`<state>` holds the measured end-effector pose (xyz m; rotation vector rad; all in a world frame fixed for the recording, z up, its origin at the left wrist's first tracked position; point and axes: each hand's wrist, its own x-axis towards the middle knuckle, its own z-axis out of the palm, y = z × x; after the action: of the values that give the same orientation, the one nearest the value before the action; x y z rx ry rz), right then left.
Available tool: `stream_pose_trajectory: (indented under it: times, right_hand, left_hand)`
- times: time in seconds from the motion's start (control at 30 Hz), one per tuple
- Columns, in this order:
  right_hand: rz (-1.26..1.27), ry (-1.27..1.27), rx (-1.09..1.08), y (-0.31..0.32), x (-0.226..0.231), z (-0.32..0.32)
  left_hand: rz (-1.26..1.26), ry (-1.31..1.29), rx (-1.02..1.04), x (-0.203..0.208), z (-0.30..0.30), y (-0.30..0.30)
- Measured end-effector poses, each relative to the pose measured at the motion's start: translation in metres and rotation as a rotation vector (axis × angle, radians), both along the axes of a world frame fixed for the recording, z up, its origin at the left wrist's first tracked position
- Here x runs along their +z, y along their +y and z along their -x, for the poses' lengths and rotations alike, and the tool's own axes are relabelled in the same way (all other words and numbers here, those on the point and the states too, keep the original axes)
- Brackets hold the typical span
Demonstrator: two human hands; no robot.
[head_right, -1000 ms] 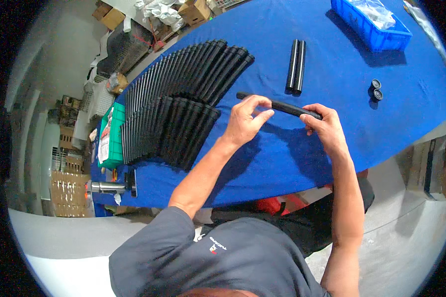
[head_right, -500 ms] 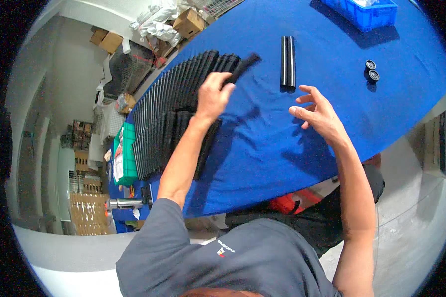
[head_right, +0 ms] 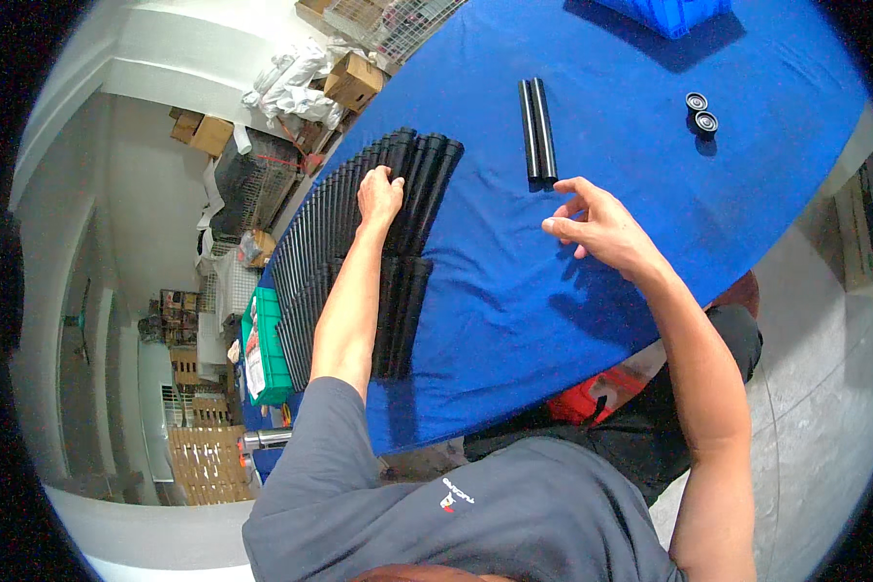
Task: Insert end caps into black cylindrical tubes on an assembly table.
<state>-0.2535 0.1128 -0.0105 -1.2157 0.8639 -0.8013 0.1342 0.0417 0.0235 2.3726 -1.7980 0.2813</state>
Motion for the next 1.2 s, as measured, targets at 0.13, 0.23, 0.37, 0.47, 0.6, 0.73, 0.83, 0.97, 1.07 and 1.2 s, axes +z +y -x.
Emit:
stream_pose_trajectory:
  times: [0.13, 0.23, 0.37, 0.47, 0.6, 0.73, 0.83, 0.97, 1.07, 1.2]
  right_hand:
    - [-0.022, 0.045, 0.029, 0.002, 0.006, -0.002]
    - [-0.020, 0.039, 0.028, 0.003, 0.007, -0.002]
    - [-0.014, 0.036, 0.028, 0.003, 0.003, -0.001]
    - [-0.021, 0.034, 0.029, 0.004, 0.005, 0.000]
    - [0.004, 0.054, 0.033, 0.004, -0.001, 0.000]
    - [0.067, 0.058, 0.026, -0.003, -0.009, 0.001]
    - [0.098, 0.047, 0.042, 0.001, -0.009, -0.005]
    - [0.081, 0.142, 0.057, 0.006, -0.004, 0.000]
    - [0.079, 0.120, 0.023, 0.008, -0.001, -0.002]
    - [0.054, 0.147, 0.073, 0.008, 0.004, -0.003]
  left_hand:
    - [0.002, -0.033, 0.011, -0.003, 0.006, 0.001]
    - [0.004, -0.062, 0.011, -0.004, 0.005, 0.000]
    - [-0.024, -0.130, 0.004, -0.005, 0.007, 0.001]
    - [0.001, -0.151, -0.012, -0.006, 0.006, 0.003]
    - [0.056, -0.236, -0.218, -0.010, 0.018, 0.007]
    - [-0.183, -0.244, -0.199, -0.043, 0.043, 0.016]
    - [-0.064, -0.295, -0.226, -0.048, 0.026, 0.021]
    - [-0.127, -0.252, -0.218, -0.050, 0.033, 0.024]
    - [-0.104, -0.228, -0.223, -0.050, 0.030, 0.028]
    - [-0.094, -0.247, -0.240, -0.051, 0.030, 0.027]
